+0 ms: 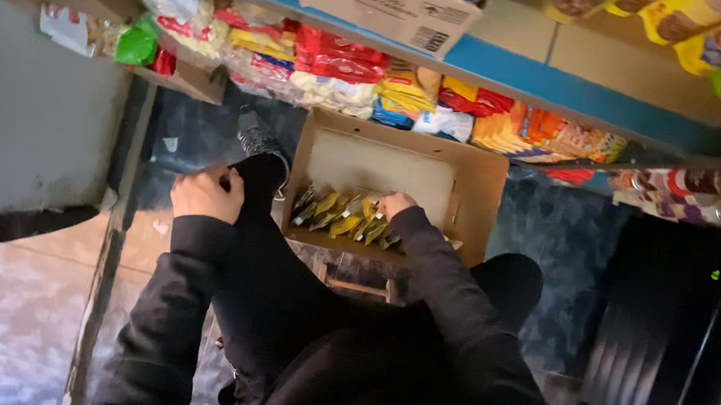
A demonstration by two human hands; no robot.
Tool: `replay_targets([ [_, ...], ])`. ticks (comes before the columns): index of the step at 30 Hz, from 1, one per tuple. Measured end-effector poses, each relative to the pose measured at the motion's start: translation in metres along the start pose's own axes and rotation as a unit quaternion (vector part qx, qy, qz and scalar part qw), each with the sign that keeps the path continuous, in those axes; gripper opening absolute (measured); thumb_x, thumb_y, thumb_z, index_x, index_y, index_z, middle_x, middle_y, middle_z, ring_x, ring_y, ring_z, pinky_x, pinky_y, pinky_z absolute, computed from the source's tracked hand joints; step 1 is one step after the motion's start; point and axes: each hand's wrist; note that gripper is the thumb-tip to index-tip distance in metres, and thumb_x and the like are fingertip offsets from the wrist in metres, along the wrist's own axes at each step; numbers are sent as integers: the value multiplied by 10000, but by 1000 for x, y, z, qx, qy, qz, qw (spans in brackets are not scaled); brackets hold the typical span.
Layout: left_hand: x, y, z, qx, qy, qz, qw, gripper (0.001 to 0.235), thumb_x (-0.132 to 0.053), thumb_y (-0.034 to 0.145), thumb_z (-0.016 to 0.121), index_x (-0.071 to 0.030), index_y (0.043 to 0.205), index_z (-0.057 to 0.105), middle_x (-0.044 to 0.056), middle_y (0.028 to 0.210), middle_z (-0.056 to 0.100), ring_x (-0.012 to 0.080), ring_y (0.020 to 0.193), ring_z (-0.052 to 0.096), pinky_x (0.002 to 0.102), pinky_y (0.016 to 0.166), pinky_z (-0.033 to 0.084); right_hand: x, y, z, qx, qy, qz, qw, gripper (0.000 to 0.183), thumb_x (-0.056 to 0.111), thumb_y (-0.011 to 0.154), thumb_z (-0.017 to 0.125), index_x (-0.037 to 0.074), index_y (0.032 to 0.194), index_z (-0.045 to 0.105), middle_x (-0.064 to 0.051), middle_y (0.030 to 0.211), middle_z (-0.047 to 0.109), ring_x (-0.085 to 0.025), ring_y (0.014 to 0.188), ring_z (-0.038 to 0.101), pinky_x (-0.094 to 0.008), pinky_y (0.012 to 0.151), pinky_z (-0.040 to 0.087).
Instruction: The person picks up individual packets of sauce from a shelf and places them into a cardboard box.
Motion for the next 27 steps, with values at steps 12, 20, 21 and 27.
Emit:
replay_targets([
  [12, 4, -7, -5, -1, -38, -14, 999, 265, -409, 997, 681, -231, 886, 843, 108, 785, 801, 413, 767, 800, 498, 864, 622, 24, 15, 42, 80, 81, 111, 987, 297, 266, 1077, 642, 286, 1302, 836, -70, 1440, 799, -355, 1335, 742, -486, 1154, 611],
  [20, -2, -11, -9, 10, -25, -30, 999, 280, -436, 998, 683, -234, 895, 847, 98, 802, 806, 380, 771, 798, 486, 813, 634, 37, 37, 63, 109, 71, 126, 983, 377, 370, 1046, 604, 245, 1319, 831, -139, 1465, 767, -396, 1386, 699, -502, 1190, 558],
  [21, -3, -12, -11, 14, -30, -34, 999, 283, -432, 999, 685, -225, 905, 853, 110, 817, 811, 389, 781, 802, 501, 794, 639, 42, 37, 58, 115, 33, 118, 986, 367, 361, 1086, 571, 261, 1321, 835, -135, 1476, 761, -370, 1413, 689, -474, 1190, 564],
  [27, -8, -12, -7, -20, -29, -37, 999, 253, -416, 960, 718, -221, 867, 849, 103, 760, 799, 398, 761, 801, 513, 749, 653, 50, 44, 60, 124, -1, 66, 990, 240, 257, 1148, 606, 157, 1261, 792, -131, 1457, 752, -353, 1463, 661, -485, 1261, 502],
])
Point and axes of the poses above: each hand's wrist, its own y-axis towards the middle knuckle, its own z-axis out of the palm, x = y × z
